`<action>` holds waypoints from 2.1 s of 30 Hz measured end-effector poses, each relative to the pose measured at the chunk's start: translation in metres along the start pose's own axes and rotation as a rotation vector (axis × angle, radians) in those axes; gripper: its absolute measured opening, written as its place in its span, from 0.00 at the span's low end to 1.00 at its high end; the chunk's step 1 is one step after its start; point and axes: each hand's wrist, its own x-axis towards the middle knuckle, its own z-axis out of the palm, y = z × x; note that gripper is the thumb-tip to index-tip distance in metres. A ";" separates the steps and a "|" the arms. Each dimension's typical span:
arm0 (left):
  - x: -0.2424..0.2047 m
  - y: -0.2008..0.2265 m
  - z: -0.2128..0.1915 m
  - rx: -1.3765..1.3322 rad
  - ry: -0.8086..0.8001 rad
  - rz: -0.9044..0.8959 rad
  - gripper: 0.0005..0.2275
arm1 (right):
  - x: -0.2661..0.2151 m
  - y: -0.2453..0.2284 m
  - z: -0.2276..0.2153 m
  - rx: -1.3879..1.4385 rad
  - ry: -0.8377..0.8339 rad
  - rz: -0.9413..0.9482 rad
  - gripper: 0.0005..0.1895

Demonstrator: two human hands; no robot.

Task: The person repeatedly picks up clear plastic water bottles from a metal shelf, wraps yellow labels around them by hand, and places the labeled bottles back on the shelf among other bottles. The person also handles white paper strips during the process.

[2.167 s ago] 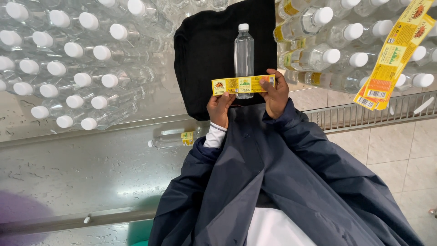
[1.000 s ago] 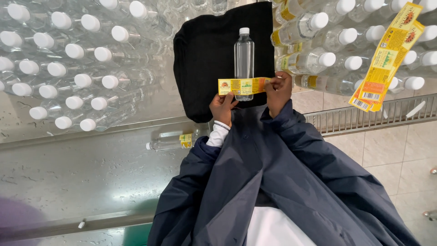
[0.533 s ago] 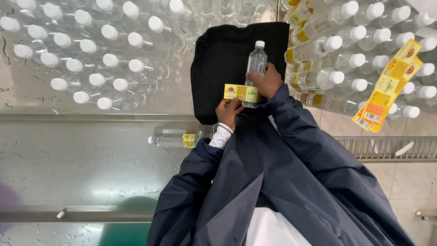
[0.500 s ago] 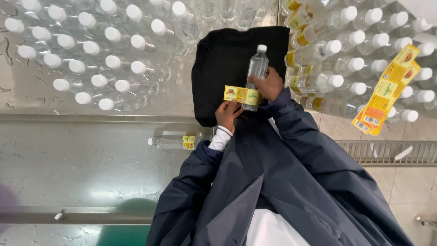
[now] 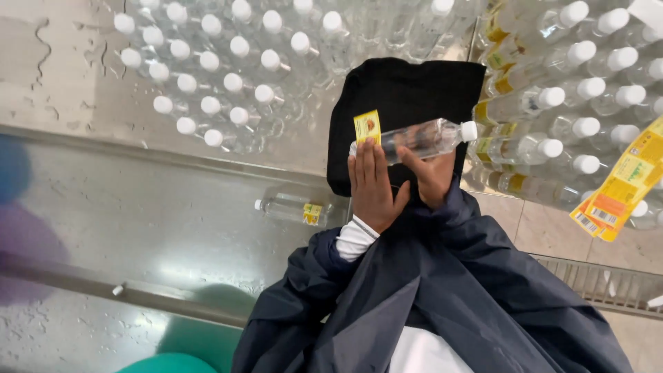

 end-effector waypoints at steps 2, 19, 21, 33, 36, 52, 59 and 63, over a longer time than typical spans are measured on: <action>0.019 -0.004 -0.019 -0.089 0.028 0.063 0.37 | -0.009 0.015 -0.018 -0.017 0.018 -0.027 0.27; 0.058 0.013 -0.039 -1.016 -0.116 -0.151 0.43 | -0.034 -0.049 0.004 -0.391 -0.032 -0.014 0.36; 0.058 0.000 -0.014 -1.134 0.211 -0.400 0.32 | -0.037 -0.043 0.022 -0.584 0.078 -0.418 0.31; 0.066 0.063 -0.039 -1.365 0.287 -0.669 0.26 | -0.070 -0.007 -0.001 -0.946 0.172 -0.468 0.39; 0.058 0.048 -0.028 -1.489 0.107 -0.287 0.28 | -0.080 -0.002 -0.022 -0.607 0.044 -0.258 0.43; 0.060 0.063 0.002 -1.799 -0.164 0.082 0.30 | -0.116 -0.032 -0.067 -0.547 0.199 -0.153 0.44; 0.079 0.028 -0.018 -1.983 -0.178 0.150 0.29 | -0.133 -0.014 -0.100 -0.652 0.270 -0.181 0.41; 0.086 0.020 -0.034 -2.008 -0.343 0.274 0.30 | -0.118 -0.055 -0.092 -0.635 0.242 -0.302 0.61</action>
